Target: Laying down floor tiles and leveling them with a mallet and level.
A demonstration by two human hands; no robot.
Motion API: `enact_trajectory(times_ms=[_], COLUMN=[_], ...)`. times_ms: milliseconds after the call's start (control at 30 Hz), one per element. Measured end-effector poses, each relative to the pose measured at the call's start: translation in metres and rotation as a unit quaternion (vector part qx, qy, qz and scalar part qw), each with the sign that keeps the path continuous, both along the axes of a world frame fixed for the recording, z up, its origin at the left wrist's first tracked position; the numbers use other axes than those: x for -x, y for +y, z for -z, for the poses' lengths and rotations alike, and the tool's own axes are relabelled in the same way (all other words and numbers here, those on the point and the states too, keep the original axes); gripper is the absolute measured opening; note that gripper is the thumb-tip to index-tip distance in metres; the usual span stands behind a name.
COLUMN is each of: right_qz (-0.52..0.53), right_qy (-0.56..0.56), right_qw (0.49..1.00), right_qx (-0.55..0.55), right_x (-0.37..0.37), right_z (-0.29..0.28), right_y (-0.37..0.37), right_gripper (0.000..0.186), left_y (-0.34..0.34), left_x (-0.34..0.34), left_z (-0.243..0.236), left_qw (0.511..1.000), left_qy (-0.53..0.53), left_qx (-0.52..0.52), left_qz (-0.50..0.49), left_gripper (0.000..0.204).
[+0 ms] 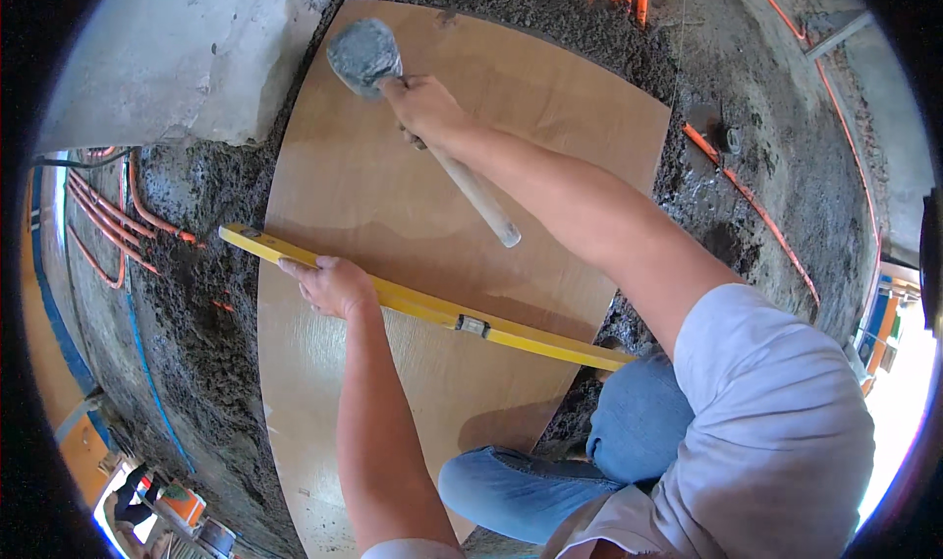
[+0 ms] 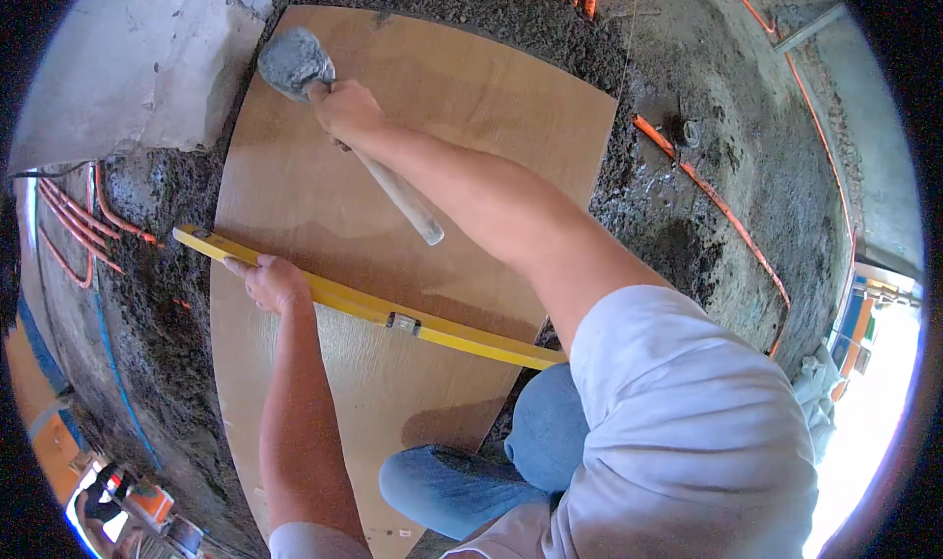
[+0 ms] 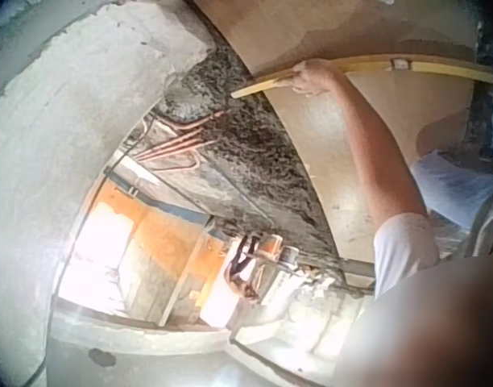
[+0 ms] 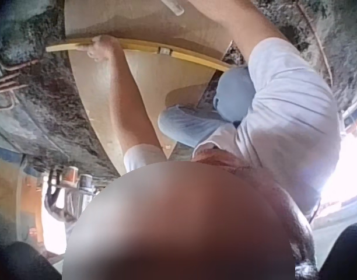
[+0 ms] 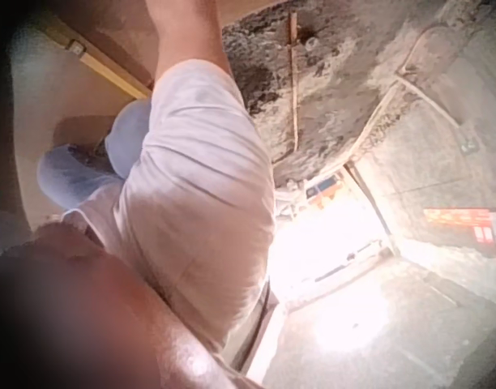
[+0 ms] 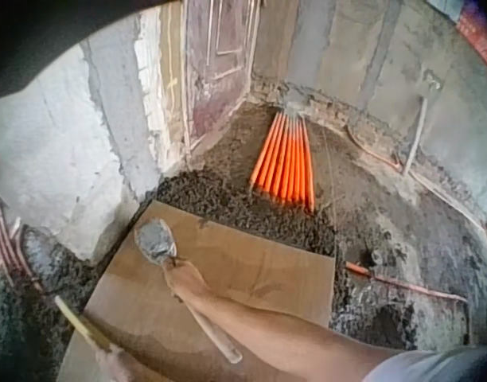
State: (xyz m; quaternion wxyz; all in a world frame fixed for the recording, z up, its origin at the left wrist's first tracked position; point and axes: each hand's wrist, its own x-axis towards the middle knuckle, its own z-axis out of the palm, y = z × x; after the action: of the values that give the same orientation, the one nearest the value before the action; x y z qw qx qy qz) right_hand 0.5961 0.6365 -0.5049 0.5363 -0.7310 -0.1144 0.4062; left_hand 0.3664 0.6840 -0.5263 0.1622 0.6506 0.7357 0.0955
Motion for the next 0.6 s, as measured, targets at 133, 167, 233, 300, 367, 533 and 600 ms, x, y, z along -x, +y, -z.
enact_trajectory(times_ms=[133, 167, 233, 300, 367, 533, 600], right_qz=[0.051, 0.019, -0.018, 0.024, 0.032, 0.016, 0.009], right_qy=[-0.029, -0.016, 0.003, -0.050, -0.041, -0.042, -0.073], right_qw=[0.998, 1.000, 0.998, 0.998, 0.999, 0.993, 0.993], right_qx=[-0.033, 0.009, 0.052, -0.011, 0.001, 0.114, 0.089], right_x=[0.006, -0.006, -0.007, 0.009, 0.001, 0.002, -0.001], right_z=[-0.008, -0.007, -0.006, -0.016, 0.001, 0.016, 0.023], right_y=[-0.019, -0.014, -0.014, -0.018, -0.027, -0.022, -0.020], right_gripper=[0.042, 0.042, 0.041, 0.040, 0.045, 0.044, 0.054], left_y=[-0.002, -0.003, -0.004, -0.001, -0.007, -0.005, 0.006], left_x=[0.001, -0.003, -0.001, 0.003, -0.006, 0.008, 0.018], left_z=[-0.001, -0.001, 0.002, -0.003, -0.001, 0.010, 0.016], left_qw=[1.000, 1.000, 1.000, 1.000, 1.000, 0.999, 0.998], left_qy=[-0.004, -0.007, 0.009, 0.005, -0.016, -0.003, -0.007], left_qx=[0.004, 0.004, 0.011, 0.004, 0.006, -0.037, -0.051], left_qz=[0.000, 0.004, -0.006, -0.013, -0.004, 0.011, 0.042], left_gripper=[0.064, 0.064, 0.063, 0.063, 0.063, 0.066, 0.069])
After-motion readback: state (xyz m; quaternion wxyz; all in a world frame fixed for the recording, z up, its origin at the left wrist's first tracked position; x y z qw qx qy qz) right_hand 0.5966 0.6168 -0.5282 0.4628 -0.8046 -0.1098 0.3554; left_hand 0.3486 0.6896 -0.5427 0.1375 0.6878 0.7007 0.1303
